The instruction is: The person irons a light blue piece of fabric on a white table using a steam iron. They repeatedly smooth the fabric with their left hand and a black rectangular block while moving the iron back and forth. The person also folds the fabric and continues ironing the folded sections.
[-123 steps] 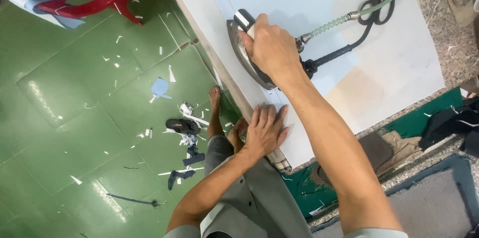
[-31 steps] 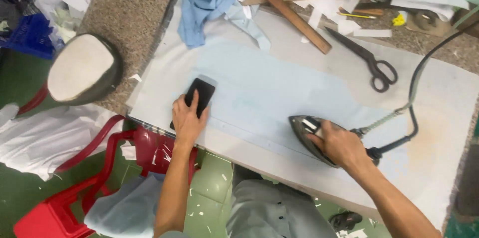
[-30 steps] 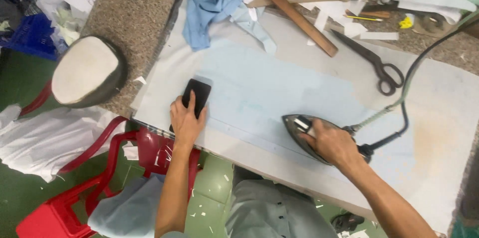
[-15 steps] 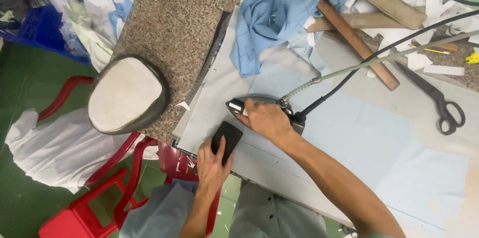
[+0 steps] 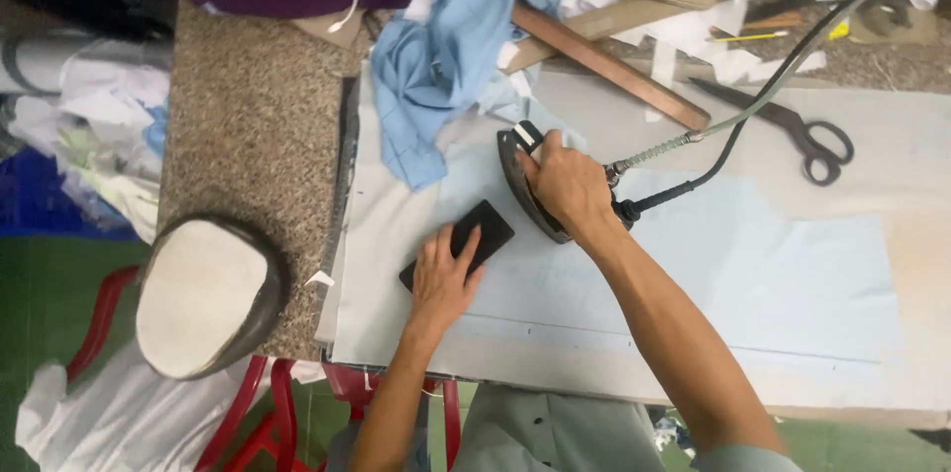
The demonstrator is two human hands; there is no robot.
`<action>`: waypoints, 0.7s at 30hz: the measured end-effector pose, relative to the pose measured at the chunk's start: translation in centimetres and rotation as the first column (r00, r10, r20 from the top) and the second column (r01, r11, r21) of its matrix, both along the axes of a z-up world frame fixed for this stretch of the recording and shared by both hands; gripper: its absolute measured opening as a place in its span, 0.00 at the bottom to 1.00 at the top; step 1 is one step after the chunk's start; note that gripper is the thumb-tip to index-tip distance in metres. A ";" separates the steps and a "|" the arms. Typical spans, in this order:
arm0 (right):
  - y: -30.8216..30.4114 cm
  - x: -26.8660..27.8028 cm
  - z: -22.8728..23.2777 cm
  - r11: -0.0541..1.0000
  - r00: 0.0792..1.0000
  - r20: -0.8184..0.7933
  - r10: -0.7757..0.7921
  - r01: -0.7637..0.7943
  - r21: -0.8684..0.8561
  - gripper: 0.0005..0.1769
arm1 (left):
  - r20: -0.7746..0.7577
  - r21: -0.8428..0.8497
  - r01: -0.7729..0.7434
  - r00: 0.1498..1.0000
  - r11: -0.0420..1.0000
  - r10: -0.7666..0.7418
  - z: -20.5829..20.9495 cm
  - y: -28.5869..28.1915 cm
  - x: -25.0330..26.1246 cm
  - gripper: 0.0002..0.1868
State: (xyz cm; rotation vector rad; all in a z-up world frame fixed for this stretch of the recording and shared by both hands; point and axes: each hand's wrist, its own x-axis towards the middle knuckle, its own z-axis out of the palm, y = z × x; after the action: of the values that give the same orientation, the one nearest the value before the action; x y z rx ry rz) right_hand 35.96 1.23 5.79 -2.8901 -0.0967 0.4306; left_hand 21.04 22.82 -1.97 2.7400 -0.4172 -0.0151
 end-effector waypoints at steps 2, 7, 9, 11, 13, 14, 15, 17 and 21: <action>-2.5 -0.9 -0.3 0.997 0.997 -0.018 -0.076 0.076 0.004 0.25 | 0.038 -0.002 0.033 0.999 0.999 -0.033 -0.8 -0.5 2.2 0.33; -8.8 -4.0 1.6 0.971 0.968 -0.067 -0.240 0.240 -0.001 0.24 | 0.157 0.014 0.094 0.983 0.995 -0.095 -1.7 -1.8 4.9 0.35; -11.7 -5.3 2.0 0.944 0.942 -0.082 -0.325 0.328 0.027 0.23 | 0.200 0.011 0.070 0.977 0.997 -0.071 -1.8 -2.0 5.0 0.32; -15.0 -6.3 1.6 0.921 0.919 -0.076 -0.387 0.389 0.010 0.24 | 0.186 0.002 0.087 0.979 0.996 -0.086 -0.3 -2.6 5.1 0.31; -18.1 -7.5 1.3 0.902 0.900 -0.070 -0.431 0.432 -0.004 0.25 | 0.174 -0.004 0.087 0.981 0.996 -0.084 0.4 -3.0 5.1 0.30; -19.6 -8.1 1.1 0.893 0.891 -0.063 -0.450 0.450 -0.021 0.26 | 0.175 -0.007 0.084 0.981 0.996 -0.082 0.4 -3.1 5.0 0.30; -21.1 -8.6 0.8 0.886 0.884 -0.058 -0.463 0.462 -0.036 0.27 | 0.176 -0.007 0.076 0.982 0.997 -0.074 0.5 -3.1 4.9 0.30; -23.4 -9.8 0.7 0.882 0.881 -0.040 -0.471 0.470 -0.034 0.27 | 0.140 -0.021 0.086 0.987 0.996 -0.082 0.7 -3.9 4.6 0.29; -27.1 -10.8 0.6 0.878 0.878 0.015 -0.478 0.478 0.006 0.28 | 0.062 -0.078 0.225 0.973 0.971 -0.220 -0.3 -7.5 2.9 0.30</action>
State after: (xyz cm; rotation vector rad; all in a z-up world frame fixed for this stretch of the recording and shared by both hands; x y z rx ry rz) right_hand 25.13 -25.87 6.43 -2.7740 0.6045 0.3091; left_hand 23.94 15.36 -2.25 2.6018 -0.7221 0.0164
